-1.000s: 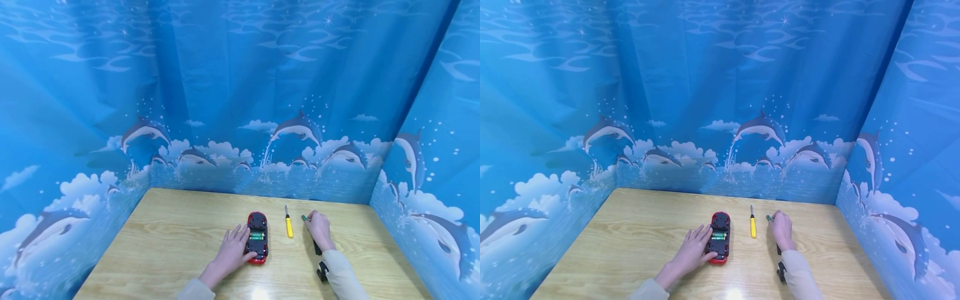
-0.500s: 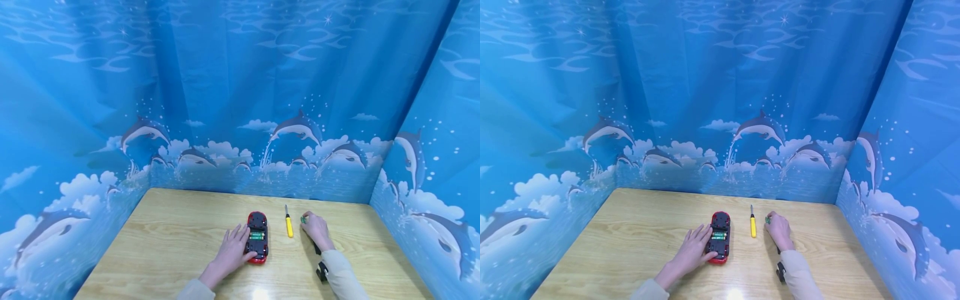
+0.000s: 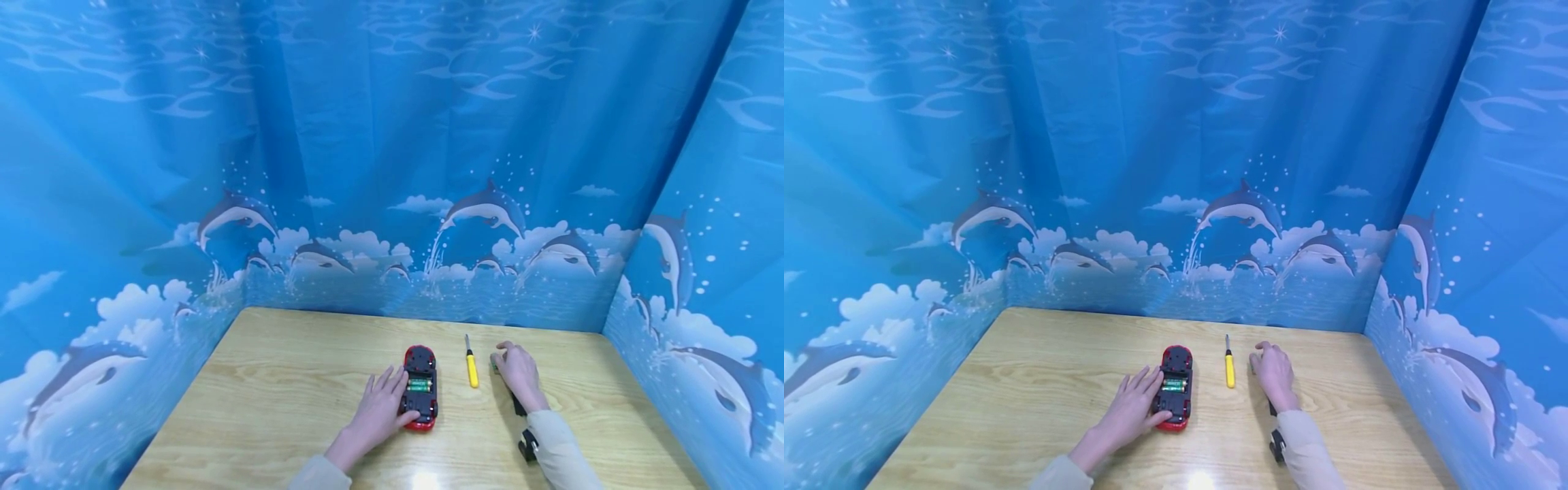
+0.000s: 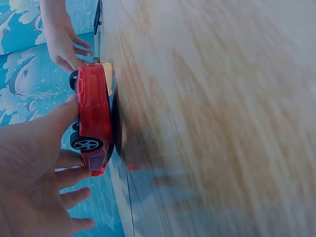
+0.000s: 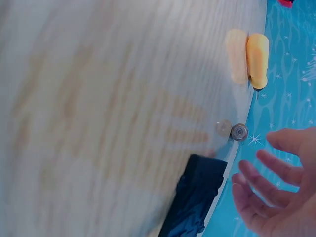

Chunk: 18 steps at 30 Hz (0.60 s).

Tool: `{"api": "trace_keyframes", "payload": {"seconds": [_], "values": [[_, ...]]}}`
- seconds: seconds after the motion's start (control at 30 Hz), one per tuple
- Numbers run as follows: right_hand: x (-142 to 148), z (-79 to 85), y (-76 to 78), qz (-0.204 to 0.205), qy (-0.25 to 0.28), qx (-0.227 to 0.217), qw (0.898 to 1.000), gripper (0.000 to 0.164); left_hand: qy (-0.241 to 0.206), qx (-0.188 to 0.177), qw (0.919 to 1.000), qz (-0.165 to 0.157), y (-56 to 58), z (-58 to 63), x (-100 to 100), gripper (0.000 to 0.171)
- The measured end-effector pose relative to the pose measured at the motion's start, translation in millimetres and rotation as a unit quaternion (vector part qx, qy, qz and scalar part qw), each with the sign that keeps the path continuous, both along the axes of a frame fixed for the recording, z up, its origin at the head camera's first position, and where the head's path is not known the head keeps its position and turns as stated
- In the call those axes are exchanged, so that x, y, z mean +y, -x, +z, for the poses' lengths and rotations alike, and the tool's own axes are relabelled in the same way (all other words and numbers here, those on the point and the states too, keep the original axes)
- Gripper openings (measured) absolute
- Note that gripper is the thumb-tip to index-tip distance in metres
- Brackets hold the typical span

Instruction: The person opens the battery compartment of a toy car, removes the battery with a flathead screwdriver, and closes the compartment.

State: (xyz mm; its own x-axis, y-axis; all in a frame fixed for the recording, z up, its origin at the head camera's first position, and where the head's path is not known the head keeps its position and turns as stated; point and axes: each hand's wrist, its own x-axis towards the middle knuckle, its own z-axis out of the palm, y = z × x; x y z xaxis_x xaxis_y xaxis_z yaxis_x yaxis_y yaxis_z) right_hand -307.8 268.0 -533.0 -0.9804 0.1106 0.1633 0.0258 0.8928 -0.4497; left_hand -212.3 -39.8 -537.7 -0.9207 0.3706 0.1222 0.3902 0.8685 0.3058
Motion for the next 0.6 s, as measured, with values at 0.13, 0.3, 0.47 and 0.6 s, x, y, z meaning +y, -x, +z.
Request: {"api": "trace_keyframes", "payload": {"seconds": [0.13, 0.3, 0.47, 0.6], "values": [[-3, 0.6, -1.1, 0.018, 0.002, 0.043, 0.999, 0.026, 0.001, 0.001, 1.0000, 0.000, 0.0, -0.2, 0, 0.085], [-9, 1.0, -3.8, 0.055, -0.003, 0.123, 0.991, 0.019, 0.004, 0.002, 1.0000, 0.000, -0.1, 0.0, 0, 0.085], [-20, 4.4, -7.5, 0.081, 0.005, 0.150, 0.985, 0.020, 0.006, 0.003, 1.0000, 0.001, 0.6, -0.3, 0, 0.085], [-34, 8.8, -11.2, 0.099, 0.002, 0.159, 0.982, 0.020, 0.006, 0.005, 1.0000, 0.001, 0.8, -0.8, 0, 0.085]]}}
